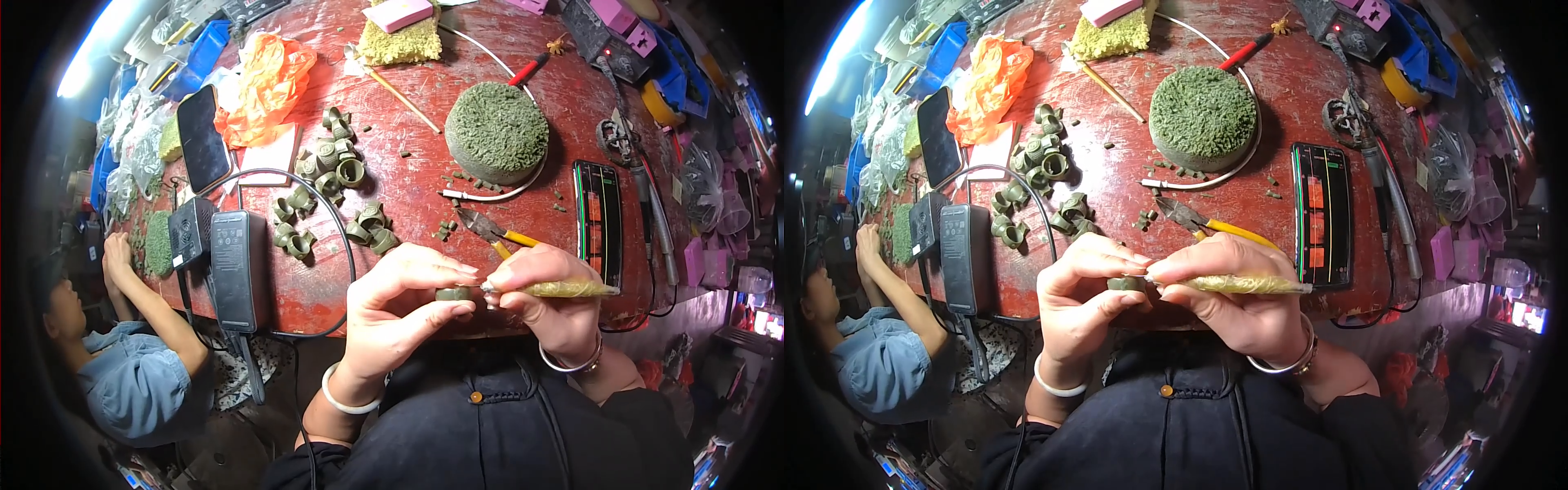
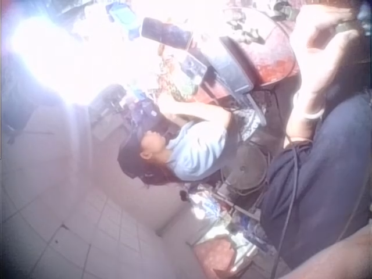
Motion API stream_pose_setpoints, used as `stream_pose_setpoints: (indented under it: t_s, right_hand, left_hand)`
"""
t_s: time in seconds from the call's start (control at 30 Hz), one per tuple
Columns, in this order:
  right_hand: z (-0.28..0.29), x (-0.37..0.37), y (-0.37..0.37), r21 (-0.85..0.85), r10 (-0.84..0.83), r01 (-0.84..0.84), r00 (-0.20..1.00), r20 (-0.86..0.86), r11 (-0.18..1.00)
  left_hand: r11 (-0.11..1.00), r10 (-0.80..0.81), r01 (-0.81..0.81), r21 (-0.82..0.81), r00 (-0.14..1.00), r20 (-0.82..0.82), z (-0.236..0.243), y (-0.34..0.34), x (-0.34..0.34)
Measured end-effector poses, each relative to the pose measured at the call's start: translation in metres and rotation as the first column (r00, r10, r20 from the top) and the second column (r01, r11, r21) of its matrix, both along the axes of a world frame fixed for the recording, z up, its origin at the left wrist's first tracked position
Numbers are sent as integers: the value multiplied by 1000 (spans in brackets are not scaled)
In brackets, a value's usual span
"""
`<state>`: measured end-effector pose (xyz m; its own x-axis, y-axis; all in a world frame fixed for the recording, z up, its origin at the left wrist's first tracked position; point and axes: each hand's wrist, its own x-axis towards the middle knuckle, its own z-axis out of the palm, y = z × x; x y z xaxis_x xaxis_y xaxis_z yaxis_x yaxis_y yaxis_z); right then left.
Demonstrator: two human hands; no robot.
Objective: Soldering small components onto green wax jewelry models at a workshop table.
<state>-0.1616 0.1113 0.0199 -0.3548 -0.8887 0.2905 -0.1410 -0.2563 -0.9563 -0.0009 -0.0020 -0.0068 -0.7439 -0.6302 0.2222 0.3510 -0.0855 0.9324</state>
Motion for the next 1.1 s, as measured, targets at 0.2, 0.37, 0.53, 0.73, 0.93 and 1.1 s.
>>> stream_pose_setpoints:
  t_s: [0.2, 0.37, 0.53, 0.73, 0.93, 1.1]
  right_hand:
    - [4, -1, 4, 13, 44, -44, 999, -14, 999]
    - [0, -2, 2, 44, 12, -17, 994, 113, 999]
    - [1, -1, 1, -7, 35, -35, 999, 30, 999]
    - [0, -1, 0, -3, 38, -38, 995, 90, 999]
    - [6, 1, 3, 19, 52, -54, 994, 92, 998]
    - [2, 0, -2, 17, 21, -22, 995, 101, 1000]
  left_hand:
    - [999, -4, 3, -53, 1000, -16, -3, -3, -2]
    - [999, 5, -5, -52, 1000, -1, 1, -1, -1]
    - [1000, 3, -3, -25, 1000, -21, -1, -3, -3]
    - [1000, -21, 21, 15, 1000, -23, 0, -1, -2]
    - [997, -31, 32, 64, 999, -6, -1, -3, -2]
    - [995, -15, 17, 94, 1000, -20, 1, 0, 1]
